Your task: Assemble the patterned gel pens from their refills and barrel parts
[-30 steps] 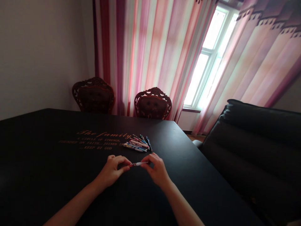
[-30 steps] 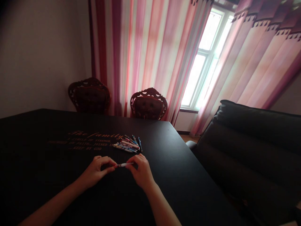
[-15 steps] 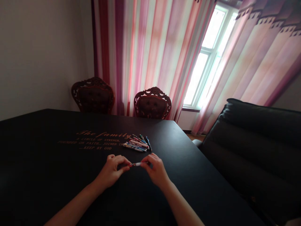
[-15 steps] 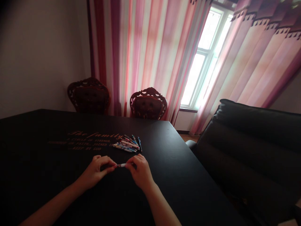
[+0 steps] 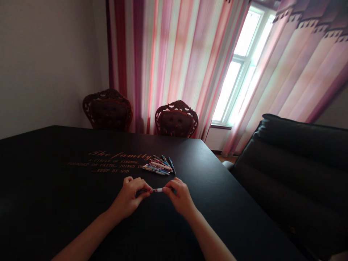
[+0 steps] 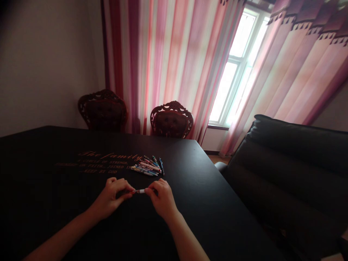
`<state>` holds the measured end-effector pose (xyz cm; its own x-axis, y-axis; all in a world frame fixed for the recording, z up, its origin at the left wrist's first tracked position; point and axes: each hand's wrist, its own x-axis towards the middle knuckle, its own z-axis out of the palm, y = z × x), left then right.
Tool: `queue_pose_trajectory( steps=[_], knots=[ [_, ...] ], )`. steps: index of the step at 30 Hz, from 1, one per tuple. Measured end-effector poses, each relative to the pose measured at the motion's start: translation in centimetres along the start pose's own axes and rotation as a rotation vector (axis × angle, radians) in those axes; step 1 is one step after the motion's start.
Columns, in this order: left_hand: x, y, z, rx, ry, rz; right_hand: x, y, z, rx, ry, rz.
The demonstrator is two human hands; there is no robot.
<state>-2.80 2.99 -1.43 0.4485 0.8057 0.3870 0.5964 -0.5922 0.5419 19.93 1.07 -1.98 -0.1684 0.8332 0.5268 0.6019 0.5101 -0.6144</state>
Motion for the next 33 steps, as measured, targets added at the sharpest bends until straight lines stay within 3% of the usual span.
queue_pose_trajectory(
  steps=[6, 10, 13, 16, 21, 24, 33],
  knots=[
    [-0.3, 0.4, -0.5, 0.071, 0.028, 0.107, -0.3, 0.0, 0.6, 0.016, -0.065, 0.041],
    [-0.1, 0.0, -0.9, 0.009, 0.163, 0.027, -0.1, -0.1, 0.2, 0.084, 0.011, 0.105],
    [0.3, -0.6, -1.0, -0.320, 0.215, -0.164, 0.2, -0.2, -0.4, 0.143, 0.130, 0.137],
    [0.5, -1.1, -0.8, -0.794, 0.116, -0.335, 0.4, -0.2, -0.8, 0.206, 0.171, 0.147],
    [0.5, -1.4, 0.0, -1.279, 0.038, -0.451, 0.4, -0.4, -0.8, 0.228, 0.171, 0.138],
    [0.4, -1.5, 0.4, -1.384, 0.052, -0.496, 0.4, -0.5, -0.7, 0.214, 0.177, 0.141],
    [0.4, -1.0, 0.9, -1.408, 0.124, -0.512, 0.3, -0.4, -0.5, 0.145, 0.154, 0.149]
  ],
)
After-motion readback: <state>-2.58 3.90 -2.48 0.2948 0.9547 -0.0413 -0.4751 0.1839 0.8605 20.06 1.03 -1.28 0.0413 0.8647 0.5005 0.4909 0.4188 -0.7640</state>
